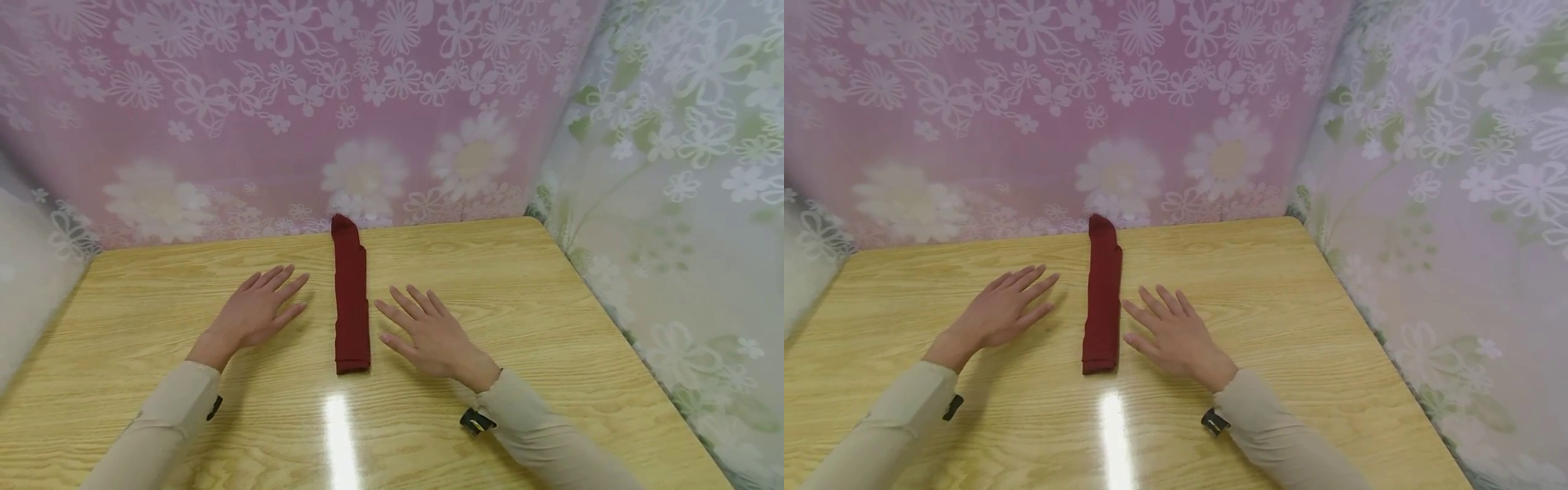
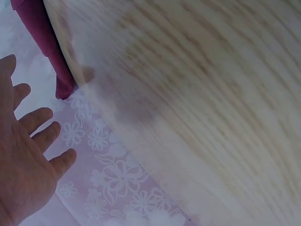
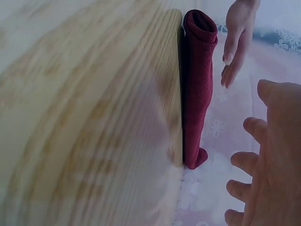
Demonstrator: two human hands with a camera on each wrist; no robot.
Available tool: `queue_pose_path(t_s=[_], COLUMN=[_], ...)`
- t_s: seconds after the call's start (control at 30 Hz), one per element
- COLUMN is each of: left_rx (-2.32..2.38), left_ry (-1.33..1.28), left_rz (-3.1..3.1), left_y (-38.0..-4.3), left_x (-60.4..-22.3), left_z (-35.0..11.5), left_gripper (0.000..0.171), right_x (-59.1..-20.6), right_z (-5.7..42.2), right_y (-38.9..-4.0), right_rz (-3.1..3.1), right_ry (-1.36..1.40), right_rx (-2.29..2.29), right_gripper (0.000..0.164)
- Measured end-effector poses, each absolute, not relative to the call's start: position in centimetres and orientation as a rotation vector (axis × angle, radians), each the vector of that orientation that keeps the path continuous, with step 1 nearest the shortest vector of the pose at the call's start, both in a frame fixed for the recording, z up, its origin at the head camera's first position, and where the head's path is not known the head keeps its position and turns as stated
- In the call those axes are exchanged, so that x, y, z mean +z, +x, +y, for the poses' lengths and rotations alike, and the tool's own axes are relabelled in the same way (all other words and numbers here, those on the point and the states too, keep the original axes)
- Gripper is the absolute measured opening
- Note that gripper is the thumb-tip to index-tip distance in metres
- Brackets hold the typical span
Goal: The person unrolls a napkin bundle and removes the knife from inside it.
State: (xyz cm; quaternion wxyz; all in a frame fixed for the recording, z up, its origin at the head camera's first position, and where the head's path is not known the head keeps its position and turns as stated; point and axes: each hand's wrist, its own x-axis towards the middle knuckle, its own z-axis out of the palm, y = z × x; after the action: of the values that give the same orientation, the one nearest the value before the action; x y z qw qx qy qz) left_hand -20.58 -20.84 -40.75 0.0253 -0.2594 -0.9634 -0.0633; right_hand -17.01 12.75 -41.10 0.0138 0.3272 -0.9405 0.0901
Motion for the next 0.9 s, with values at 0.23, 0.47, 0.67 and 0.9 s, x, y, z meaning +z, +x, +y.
queue_pose_path(t_s=[0.23,0.47,0.67,0.9], left_rx=[-0.178,-0.211,-0.19,-0.182], left_ry=[-0.82,-0.843,-0.86,-0.881], left_rz=[-2.998,-2.999,-2.998,-3.006], left_y=[-21.3,-21.9,-22.6,-23.5], left_x=[-40.6,-40.5,-40.9,-41.2], left_z=[-20.1,-19.4,-19.0,-18.4], left_gripper=[0.059,0.059,0.059,0.058], right_x=[-41.2,-41.2,-41.5,-41.6], right_z=[11.8,10.9,10.3,10.0], right_y=[-16.9,-16.7,-16.8,-16.9], right_rz=[-2.948,-2.947,-2.948,-2.953], right_ry=[1.04,1.044,1.048,1.068], right_rx=[0.274,0.263,0.252,0.237], right_gripper=[0.06,0.059,0.06,0.06])
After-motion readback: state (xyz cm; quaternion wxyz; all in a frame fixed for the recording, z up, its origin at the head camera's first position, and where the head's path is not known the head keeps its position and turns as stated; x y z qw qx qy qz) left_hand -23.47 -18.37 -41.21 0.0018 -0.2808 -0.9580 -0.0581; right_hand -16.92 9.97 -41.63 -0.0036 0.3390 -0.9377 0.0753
